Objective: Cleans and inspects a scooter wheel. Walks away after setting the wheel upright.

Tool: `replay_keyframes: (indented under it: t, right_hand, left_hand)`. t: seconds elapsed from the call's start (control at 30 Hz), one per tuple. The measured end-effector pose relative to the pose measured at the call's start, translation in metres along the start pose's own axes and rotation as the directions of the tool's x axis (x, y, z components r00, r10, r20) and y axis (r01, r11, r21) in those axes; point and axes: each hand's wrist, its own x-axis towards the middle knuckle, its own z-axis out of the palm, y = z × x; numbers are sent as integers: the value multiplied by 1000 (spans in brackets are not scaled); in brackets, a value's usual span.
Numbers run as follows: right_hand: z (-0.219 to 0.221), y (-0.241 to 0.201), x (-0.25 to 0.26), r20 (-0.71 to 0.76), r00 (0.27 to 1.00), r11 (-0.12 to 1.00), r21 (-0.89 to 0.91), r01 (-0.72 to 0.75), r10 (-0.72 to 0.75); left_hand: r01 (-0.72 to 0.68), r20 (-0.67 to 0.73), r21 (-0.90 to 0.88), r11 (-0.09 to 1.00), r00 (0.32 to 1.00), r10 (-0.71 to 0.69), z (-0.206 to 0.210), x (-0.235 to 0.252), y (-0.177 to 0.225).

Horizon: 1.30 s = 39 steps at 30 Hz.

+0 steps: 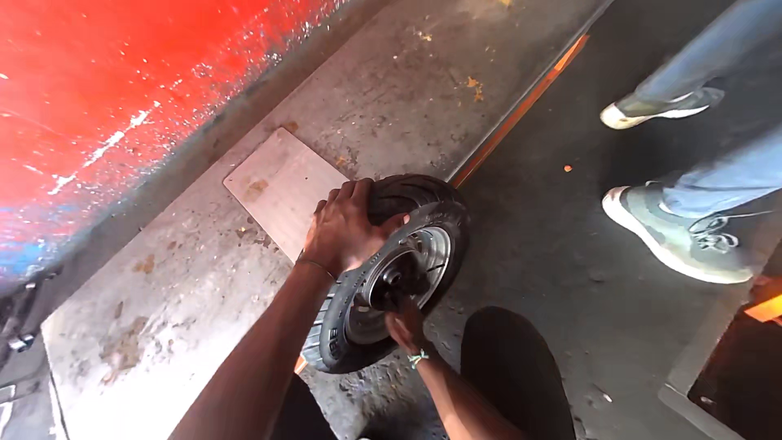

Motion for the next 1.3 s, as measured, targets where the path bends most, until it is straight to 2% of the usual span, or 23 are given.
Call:
replay_keyframes:
  t: [0.07,0.13,0.17,0.2,0.27,0.3,0.33,0.43,0.53,0.57,0.63,0.7,0.73,0.8,0.83,0.87,0.93,0.97,1.0,1.03,1.1,1.13,1.3]
  right_hand:
    - [-5,-41,-15,146,957,853,433,-291,252]
    - [-21,-64,-19,341,893,518,728,-448,293]
    - [-21,-63,-19,372,890,437,777,-454,262]
    - [-17,-53,-18,337,913,498,766,-408,230]
    - [-12,-16,-13,194,980,872,472,-127,38]
    - [-21,5,-5,191,977,984,169,64,-96]
    - [-37,22,6,246,950,957,-168,237,-192]
    - [-106,18,43,449,807,480,-649,590,-384]
    - [-138,-20,60,645,534,35,-619,784,-546]
    - [-138,-20,62,652,497,-18,-616,788,-573]
    - [-119,1,54,476,612,155,-695,702,-632]
    - [-58,36,37,17,734,505,-715,484,-679]
    - [-21,38,24,-173,814,701,-625,345,-555]
    - [24,-3,-5,-300,949,980,-197,37,-96]
    - [22,-30,-11,-233,963,988,104,-113,135]
    - [11,-47,-13,-100,948,876,422,-236,303]
    - [-19,-44,-16,199,927,420,847,-326,317]
    - [-31,-31,-17,265,935,279,903,-326,235]
    - [-40,-16,-17,268,946,308,898,-314,182]
    - [-46,-3,-16,236,952,495,815,-303,195]
    - [-52,16,-11,157,963,885,384,-264,219]
    - [-53,20,-6,123,973,938,266,-222,195]
    - [-61,-12,17,-7,950,705,672,-227,312]
  left_hand:
    - [-12,-6,-2,1000,1000,12,1,0,-2]
    - [-12,-19,3,1000,1000,12,2,1,0]
    - [-7,-19,5,1000,1000,7,2,0,0]
    - [1,-14,4,1000,1000,-1,3,0,0]
    - [15,-5,-2,1000,1000,-15,3,-2,1]
    - [19,2,-5,1000,1000,-19,2,-3,1]
    - [18,5,-8,1000,1000,-18,1,-3,1]
    - [20,4,-16,1000,1000,-20,-1,-2,5]
    - [42,24,-16,999,999,-42,-3,-3,5]
    - [39,22,-18,999,999,-39,-2,-4,5]
    - [27,4,-17,999,1000,-27,-1,-3,5]
    - [26,2,-19,999,1000,-26,-1,-1,5]
    - [32,7,-17,999,999,-32,-1,-1,4]
    - [41,14,-12,999,999,-41,-3,-3,3]
    - [32,9,-8,999,999,-32,-4,-2,2]
    - [21,3,-7,1000,1000,-21,-3,-1,2]
    - [16,-7,-15,1000,1000,-16,-1,-2,3]
    - [24,-4,-11,1000,1000,-24,-1,-2,4]
    - [34,4,-10,999,999,-34,-3,-1,5]
    - [44,13,-12,999,999,-44,-5,-1,5]
    - [52,30,-7,999,998,-52,-5,-4,5]
    - [48,27,-8,999,998,-48,-5,-4,6]
    - [51,33,-15,999,998,-50,-5,-2,5]
